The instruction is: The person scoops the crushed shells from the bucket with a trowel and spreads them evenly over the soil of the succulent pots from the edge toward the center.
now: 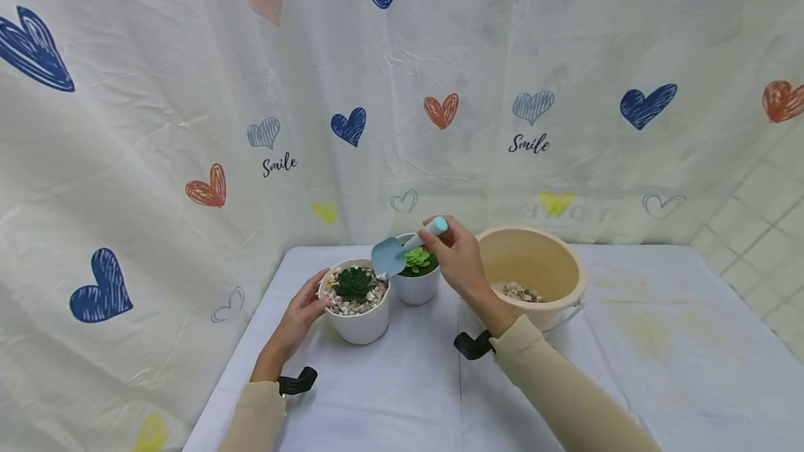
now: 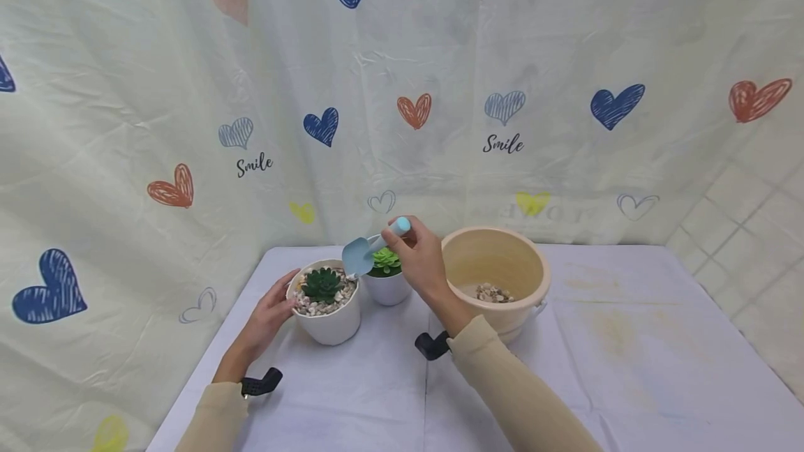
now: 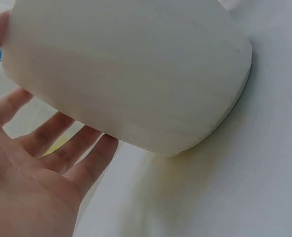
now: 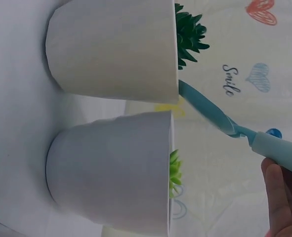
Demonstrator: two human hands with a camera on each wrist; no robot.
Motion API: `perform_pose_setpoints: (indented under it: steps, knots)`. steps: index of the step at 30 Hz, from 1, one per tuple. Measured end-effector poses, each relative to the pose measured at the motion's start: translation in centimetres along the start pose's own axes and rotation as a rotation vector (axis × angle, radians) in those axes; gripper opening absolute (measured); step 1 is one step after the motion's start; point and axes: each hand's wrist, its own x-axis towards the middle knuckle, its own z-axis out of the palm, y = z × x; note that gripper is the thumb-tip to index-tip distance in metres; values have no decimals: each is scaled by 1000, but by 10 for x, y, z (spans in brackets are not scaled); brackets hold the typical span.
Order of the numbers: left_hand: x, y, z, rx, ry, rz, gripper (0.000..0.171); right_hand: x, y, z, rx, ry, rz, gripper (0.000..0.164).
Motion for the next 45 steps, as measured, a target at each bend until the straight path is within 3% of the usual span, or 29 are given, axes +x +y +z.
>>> perform_pose_setpoints:
  steps: [7,12,19,22,35,45]
  knots:
    - [0,2,-1,-13,17,-4,56,1,4,-3,36,-13,-2,27]
    - [1,5,3,77,27,-19,56,1,6,-6,64,-24,0,27]
    - [0,12,16,185,-32,-47,99,-1,6,-7,55,-40,-27,26]
    - [-1,13,18,166,-30,-42,103,-2,6,-7,48,-61,-50,25]
    - [-3,4,12,60,-44,-23,93,-4,4,-7,45,-135,-100,28]
    - [-1,3,6,19,-52,21,83,-6,2,-13,95,-108,-77,31]
